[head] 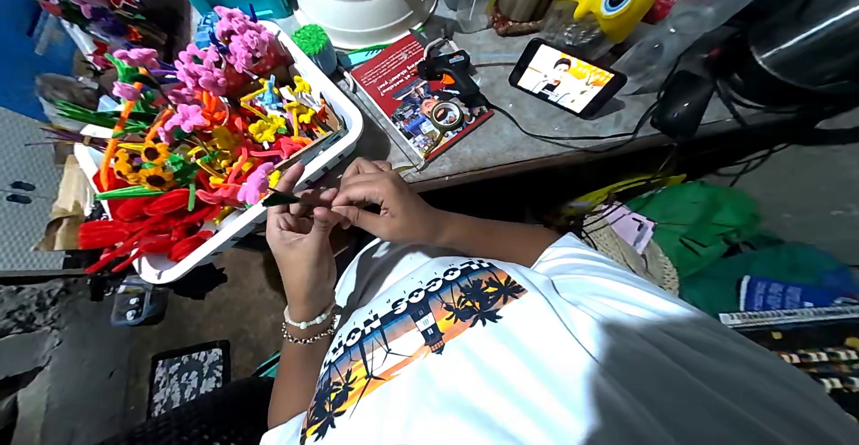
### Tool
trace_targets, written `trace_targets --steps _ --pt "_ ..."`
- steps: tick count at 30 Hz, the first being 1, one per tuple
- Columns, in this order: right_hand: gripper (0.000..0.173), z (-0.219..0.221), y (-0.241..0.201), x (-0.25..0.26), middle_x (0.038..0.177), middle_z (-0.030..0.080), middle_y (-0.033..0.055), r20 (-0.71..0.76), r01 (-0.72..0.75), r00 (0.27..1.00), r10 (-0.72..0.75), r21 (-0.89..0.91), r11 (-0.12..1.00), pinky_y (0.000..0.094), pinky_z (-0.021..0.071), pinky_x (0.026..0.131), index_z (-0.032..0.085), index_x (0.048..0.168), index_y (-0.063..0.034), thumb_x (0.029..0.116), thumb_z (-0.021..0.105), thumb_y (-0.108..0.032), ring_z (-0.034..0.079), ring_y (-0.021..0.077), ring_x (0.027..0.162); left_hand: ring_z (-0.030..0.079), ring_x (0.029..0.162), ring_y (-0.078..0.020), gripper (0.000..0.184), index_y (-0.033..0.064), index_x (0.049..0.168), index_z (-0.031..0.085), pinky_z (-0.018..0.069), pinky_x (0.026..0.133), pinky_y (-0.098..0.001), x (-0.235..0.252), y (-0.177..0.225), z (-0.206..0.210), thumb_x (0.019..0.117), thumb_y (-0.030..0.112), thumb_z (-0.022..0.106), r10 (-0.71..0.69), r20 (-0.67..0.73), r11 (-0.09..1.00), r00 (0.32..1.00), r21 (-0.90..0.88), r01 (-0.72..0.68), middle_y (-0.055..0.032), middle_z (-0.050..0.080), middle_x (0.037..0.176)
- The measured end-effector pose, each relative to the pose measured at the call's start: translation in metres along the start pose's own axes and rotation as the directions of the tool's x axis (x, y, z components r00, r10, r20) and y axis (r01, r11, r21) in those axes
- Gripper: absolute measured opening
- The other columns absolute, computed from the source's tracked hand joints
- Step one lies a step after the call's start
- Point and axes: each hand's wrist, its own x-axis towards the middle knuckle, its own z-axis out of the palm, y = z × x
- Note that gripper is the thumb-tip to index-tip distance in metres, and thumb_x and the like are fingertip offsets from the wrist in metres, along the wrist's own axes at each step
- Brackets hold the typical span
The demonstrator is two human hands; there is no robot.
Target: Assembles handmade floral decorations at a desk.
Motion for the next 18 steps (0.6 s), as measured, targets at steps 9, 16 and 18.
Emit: trace_targets --steps 9,16,18 --pt "0.019 -0.004 -0.001 0.004 0.081 0.072 0.0045 0.208 -0.099 0.977 0.039 0.286 0.953 0.0411 0.0413 0.098 0.076 0.092 0.0023 0.0986 0.06 -0.005 0.063 0.0145 0.094 0.067 0.067 -0.005 0.046 0.0124 0.14 0.059 0.0583 0.059 -0.0205 0.003 0.008 -0.009 0.0951 0.015 0.07 -0.022 0.11 0.988 0.994 -0.152 0.039 0.0032 0.074 0.091" --pt "0.015 0.004 -0.002 0.002 0.083 0.072 0.0055 -0.001 -0.016 1.0 0.016 0.001 1.0 0.0471 0.0394 0.094 0.077 0.091 -0.0007 0.0948 0.064 -0.007 0.063 0.0188 0.093 0.072 0.1 -0.0117 0.051 0.014 0.134 0.057 0.0614 0.083 -0.0267 0.005 0.0 -0.008 0.0912 0.031 0.077 -0.001 0.084 1.0 0.996 -0.014 0.003 -0.0006 0.072 0.119" --pt "0.015 0.005 -0.002 0.002 0.085 0.072 0.0057 -0.017 0.011 1.0 -0.012 -0.035 0.999 0.049 0.0382 0.094 0.077 0.091 -0.0013 0.0927 0.063 -0.006 0.063 0.0195 0.094 0.072 0.088 -0.0079 0.035 0.0182 0.113 0.067 0.0618 0.077 -0.0243 0.003 -0.003 -0.005 0.085 0.031 0.083 0.02 0.001 1.0 1.0 -0.001 -0.02 0.0036 0.074 0.105"
